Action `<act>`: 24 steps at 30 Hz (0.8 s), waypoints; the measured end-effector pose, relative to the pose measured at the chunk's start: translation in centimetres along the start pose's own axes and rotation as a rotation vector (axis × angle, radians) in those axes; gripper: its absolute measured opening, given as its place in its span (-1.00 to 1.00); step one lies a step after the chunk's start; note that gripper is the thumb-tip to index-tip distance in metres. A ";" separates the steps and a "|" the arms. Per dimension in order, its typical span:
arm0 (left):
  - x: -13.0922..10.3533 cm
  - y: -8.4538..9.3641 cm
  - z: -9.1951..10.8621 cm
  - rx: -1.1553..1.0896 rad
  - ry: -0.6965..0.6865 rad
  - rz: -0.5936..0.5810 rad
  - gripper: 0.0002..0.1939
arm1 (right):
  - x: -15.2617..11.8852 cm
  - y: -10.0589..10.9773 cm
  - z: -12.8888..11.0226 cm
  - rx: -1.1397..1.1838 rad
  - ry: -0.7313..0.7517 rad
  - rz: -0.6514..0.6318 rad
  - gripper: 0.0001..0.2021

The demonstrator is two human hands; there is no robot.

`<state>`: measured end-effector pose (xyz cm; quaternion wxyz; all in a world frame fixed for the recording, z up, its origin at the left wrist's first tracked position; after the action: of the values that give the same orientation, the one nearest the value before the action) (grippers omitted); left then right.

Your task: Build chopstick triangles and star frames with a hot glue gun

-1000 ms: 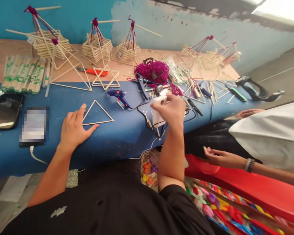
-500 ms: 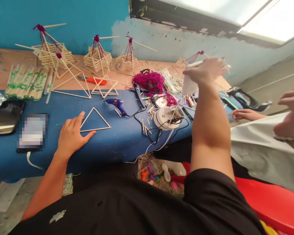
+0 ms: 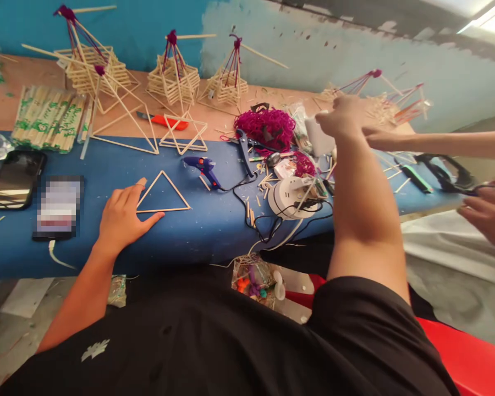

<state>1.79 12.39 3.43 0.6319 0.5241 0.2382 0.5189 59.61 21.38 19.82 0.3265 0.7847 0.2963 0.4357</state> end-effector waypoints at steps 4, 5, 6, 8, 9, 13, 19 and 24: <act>0.0 -0.1 -0.2 -0.024 0.006 -0.013 -0.05 | -8.1 2.6 -7.6 0.013 0.127 -0.021 -0.61; 0.0 -0.2 -0.2 -0.034 0.009 -0.014 -0.05 | -11.4 3.1 -10.2 0.040 0.202 -0.007 -0.65; 0.0 -0.1 -0.3 -0.046 0.012 -0.013 -0.06 | -15.2 3.5 -13.6 0.082 0.369 0.014 -0.71; -0.1 -0.1 -0.5 -0.076 0.019 -0.008 -0.09 | -23.0 2.5 -19.0 0.222 0.614 -0.050 -0.82; -0.1 0.0 -0.6 -0.091 0.024 -0.006 -0.10 | -26.3 1.4 -20.7 0.316 0.670 -0.119 -0.85; -0.2 0.0 -0.7 -0.129 0.037 -0.011 -0.12 | -32.1 -3.8 -21.4 0.472 0.556 -0.190 -0.90; -0.2 -0.2 -0.6 -0.112 0.033 -0.021 -0.11 | -28.0 -8.8 -16.3 0.343 0.268 -0.045 -0.36; -0.3 -0.2 -0.4 -0.100 0.041 -0.026 -0.10 | -25.8 -16.0 -16.1 0.239 0.150 -0.366 -0.57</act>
<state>1.44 12.34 3.04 0.6589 0.4779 0.2317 0.5326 31.18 15.93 1.40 0.2820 0.7163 0.5066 0.3882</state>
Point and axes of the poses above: each hand's wrist, its own x-axis towards the middle knuckle, its own y-axis out of the back of the hand, z = x × y, the point moved 10 cm from there along x, towards the middle knuckle, and after that the axes turned 3 degrees about y, right-handed, at the moved point
